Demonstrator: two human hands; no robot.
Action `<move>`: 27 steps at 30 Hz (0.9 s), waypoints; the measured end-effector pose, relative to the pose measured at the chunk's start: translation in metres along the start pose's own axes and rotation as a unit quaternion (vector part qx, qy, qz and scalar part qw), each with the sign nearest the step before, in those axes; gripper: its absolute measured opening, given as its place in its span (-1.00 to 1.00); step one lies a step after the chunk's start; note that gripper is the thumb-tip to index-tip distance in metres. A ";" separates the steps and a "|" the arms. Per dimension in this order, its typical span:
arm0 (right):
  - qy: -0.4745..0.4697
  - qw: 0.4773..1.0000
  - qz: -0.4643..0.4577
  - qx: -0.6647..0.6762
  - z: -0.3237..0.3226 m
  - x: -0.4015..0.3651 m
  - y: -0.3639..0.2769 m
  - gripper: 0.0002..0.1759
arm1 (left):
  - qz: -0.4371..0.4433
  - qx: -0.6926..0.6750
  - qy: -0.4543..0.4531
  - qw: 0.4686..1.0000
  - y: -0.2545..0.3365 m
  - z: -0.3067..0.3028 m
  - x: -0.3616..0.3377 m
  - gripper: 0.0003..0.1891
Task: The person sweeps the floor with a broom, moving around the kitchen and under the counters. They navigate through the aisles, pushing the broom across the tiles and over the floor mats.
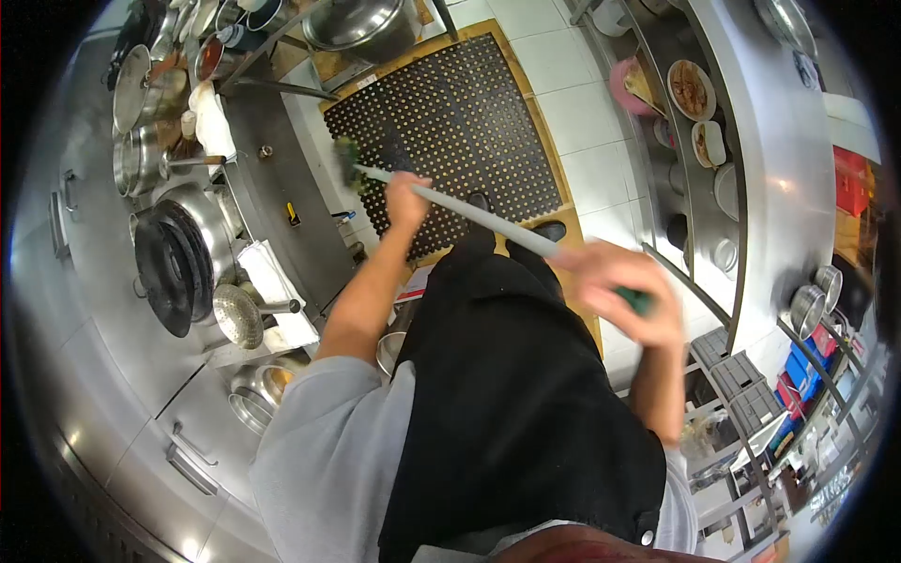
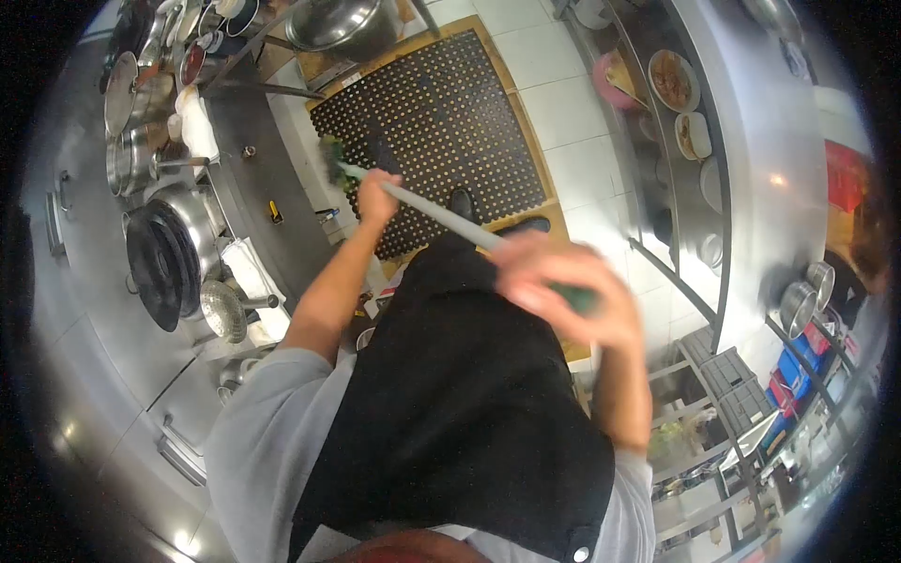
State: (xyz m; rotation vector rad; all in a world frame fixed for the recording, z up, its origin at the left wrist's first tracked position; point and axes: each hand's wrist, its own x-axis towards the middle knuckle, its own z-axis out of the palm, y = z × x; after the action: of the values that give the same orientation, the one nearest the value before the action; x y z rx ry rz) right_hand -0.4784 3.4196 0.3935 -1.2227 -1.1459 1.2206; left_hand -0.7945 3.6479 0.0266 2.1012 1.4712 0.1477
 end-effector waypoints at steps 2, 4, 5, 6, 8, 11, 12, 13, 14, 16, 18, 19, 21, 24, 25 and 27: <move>-0.036 0.999 -0.028 0.014 0.031 0.029 0.031 -0.91 | -0.201 -0.200 0.035 0.958 -0.088 0.038 0.032 -0.69; -0.032 0.999 -0.028 -0.027 0.019 0.018 0.016 -0.87 | -0.028 0.073 -0.063 0.995 -0.025 0.031 0.025 -0.72; -0.023 0.997 -0.025 -0.066 0.014 0.007 -0.001 -0.82 | 0.042 0.043 -0.077 0.995 0.012 0.051 0.018 -0.81; 0.018 0.996 -0.029 -0.088 0.000 -0.006 -0.022 -0.78 | 0.115 0.012 -0.088 0.989 0.055 0.083 0.010 -0.85; 0.133 0.979 -0.062 -0.143 -0.031 -0.040 -0.067 -0.70 | 0.125 -0.236 -0.046 0.963 0.165 0.130 -0.017 -0.79; 0.148 0.959 -0.165 -0.175 -0.101 -0.111 -0.109 -0.60 | 0.289 -0.176 -0.152 0.929 0.276 0.170 -0.035 -0.90; 0.139 0.951 -0.200 -0.192 -0.122 -0.142 -0.122 -0.54 | 0.345 -0.130 -0.111 0.923 0.301 0.160 -0.047 -0.82; 0.110 0.955 -0.190 -0.198 -0.134 -0.156 -0.141 -0.51 | 0.349 -0.139 -0.108 0.920 0.322 0.140 -0.054 -0.80; 0.136 0.954 -0.193 -0.184 -0.138 -0.172 -0.147 -0.47 | 0.343 -0.132 -0.107 0.924 0.324 0.123 -0.058 -0.80; 0.128 0.958 -0.195 -0.166 -0.157 -0.180 -0.154 -0.47 | 0.332 -0.157 -0.075 0.927 0.321 0.096 -0.053 -0.82; 0.125 0.966 -0.190 -0.123 -0.165 -0.171 -0.125 -0.51 | 0.277 -0.178 -0.031 0.944 0.282 0.081 -0.040 -0.87; 0.123 0.972 -0.182 -0.079 -0.169 -0.158 -0.106 -0.52 | 0.260 -0.177 -0.005 0.949 0.255 0.075 -0.030 -0.89; 0.064 0.982 -0.169 -0.050 -0.159 -0.103 -0.070 -0.59 | 0.215 -0.146 0.049 0.964 0.199 0.056 -0.016 -0.89; 0.102 0.986 -0.115 0.064 -0.119 -0.026 -0.034 -0.68 | 0.133 -0.103 0.137 0.976 0.140 0.027 -0.016 -0.63; 0.097 0.988 -0.094 0.078 -0.108 -0.003 -0.032 -0.62 | 0.100 -0.074 0.115 0.986 0.123 0.020 -0.018 -0.62; 0.082 0.988 -0.079 0.102 -0.090 0.038 -0.032 -0.59 | 0.040 -0.105 0.102 0.988 0.095 0.017 -0.020 -0.61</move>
State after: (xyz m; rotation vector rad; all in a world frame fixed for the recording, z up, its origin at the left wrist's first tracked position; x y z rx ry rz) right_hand -0.3865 3.4553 0.4211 -1.0387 -0.9530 1.0690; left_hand -0.7165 3.6008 0.0643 2.0197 1.4181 0.5398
